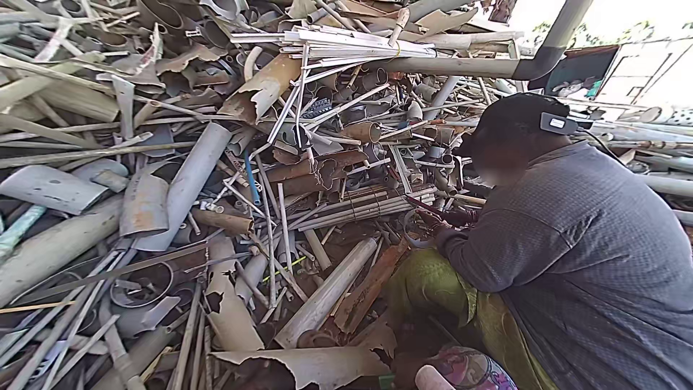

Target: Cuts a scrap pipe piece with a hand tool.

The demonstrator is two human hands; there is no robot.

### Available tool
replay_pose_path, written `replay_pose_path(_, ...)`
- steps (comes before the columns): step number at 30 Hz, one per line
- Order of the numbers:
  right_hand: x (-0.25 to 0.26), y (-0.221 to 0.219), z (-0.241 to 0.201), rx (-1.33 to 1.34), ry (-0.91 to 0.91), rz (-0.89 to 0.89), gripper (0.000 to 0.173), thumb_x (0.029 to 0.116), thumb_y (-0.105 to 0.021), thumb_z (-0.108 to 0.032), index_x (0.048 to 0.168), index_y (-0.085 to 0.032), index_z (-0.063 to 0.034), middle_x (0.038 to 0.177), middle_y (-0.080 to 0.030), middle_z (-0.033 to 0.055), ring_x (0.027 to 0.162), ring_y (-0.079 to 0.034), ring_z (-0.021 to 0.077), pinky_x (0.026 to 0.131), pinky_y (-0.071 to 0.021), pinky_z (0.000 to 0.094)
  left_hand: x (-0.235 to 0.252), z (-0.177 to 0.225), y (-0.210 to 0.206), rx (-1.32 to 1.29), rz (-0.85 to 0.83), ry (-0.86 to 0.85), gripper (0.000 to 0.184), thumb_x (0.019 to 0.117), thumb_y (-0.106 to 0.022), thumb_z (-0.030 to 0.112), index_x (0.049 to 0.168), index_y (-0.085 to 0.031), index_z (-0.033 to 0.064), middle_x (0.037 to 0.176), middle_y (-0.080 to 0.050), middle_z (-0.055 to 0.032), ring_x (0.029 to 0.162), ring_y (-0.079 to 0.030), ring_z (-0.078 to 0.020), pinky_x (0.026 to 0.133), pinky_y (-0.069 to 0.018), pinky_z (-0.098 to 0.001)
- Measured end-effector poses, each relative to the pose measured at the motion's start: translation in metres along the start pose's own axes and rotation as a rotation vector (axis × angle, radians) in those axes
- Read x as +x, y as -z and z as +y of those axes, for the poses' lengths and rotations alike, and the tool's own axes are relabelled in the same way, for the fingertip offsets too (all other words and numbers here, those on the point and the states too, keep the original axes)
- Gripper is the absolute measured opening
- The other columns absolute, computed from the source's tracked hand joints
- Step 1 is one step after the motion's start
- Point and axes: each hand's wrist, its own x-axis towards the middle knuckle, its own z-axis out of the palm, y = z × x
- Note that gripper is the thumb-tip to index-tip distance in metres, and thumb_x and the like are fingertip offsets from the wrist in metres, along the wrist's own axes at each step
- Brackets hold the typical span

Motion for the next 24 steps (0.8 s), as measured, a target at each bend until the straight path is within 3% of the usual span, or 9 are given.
replay_pose_path(4,0.001,0.001,0.002,0.005,0.039,0.002,0.044,0.1090,-0.051,-0.025,0.128,-0.060,0.0128,0.133,-0.059,0.0370,0.131,-0.055,0.0502,0.109,-0.0393,0.0659,0.005,-0.003,0.001,-0.036,-0.002,-0.001,0.053,0.1055,-0.055,0.032,0.143,-0.045,-0.0049,0.134,-0.057,-0.0257,0.112,-0.064,-0.0284,0.095,-0.0539,-0.0455)
replay_pose_path(7,0.001,0.002,0.003,0.013,0.057,0.014,0.043,0.1089,-0.052,-0.024,0.132,-0.060,0.0103,0.138,-0.057,0.0355,0.136,-0.051,0.0483,0.112,-0.0363,0.0642,0.002,0.000,0.001,-0.032,-0.006,0.019,0.053,0.1064,-0.053,0.032,0.143,-0.044,-0.0045,0.133,-0.057,-0.0238,0.108,-0.065,-0.0243,0.091,-0.0545,-0.0413)
replay_pose_path(14,0.004,0.001,0.004,0.010,0.067,0.026,0.042,0.1086,-0.052,-0.024,0.129,-0.061,0.0107,0.136,-0.058,0.0357,0.134,-0.052,0.0489,0.111,-0.0376,0.0651,0.007,-0.005,0.001,-0.057,0.010,0.029,0.055,0.1049,-0.056,0.032,0.144,-0.044,-0.0047,0.136,-0.056,-0.0255,0.113,-0.062,-0.0286,0.096,-0.0513,-0.0467)
replay_pose_path(20,0.002,0.002,0.005,0.052,0.056,0.034,0.041,0.1081,-0.054,-0.024,0.129,-0.061,0.0104,0.135,-0.059,0.0350,0.133,-0.053,0.0477,0.111,-0.0380,0.0637,0.011,-0.008,0.002,-0.044,0.000,0.036,0.051,0.1063,-0.053,0.031,0.141,-0.046,-0.0056,0.131,-0.058,-0.0242,0.105,-0.064,-0.0251,0.091,-0.0537,-0.0425)
replay_pose_path(24,0.000,0.003,0.004,0.056,0.046,0.035,0.041,0.1081,-0.053,-0.024,0.129,-0.062,0.0095,0.135,-0.060,0.0339,0.133,-0.054,0.0470,0.111,-0.0383,0.0632,0.040,-0.043,0.006,-0.050,0.003,-0.078,0.055,0.1030,-0.058,0.036,0.138,-0.050,-0.0060,0.128,-0.061,-0.0241,0.109,-0.064,-0.0280,0.095,-0.0522,-0.0468)
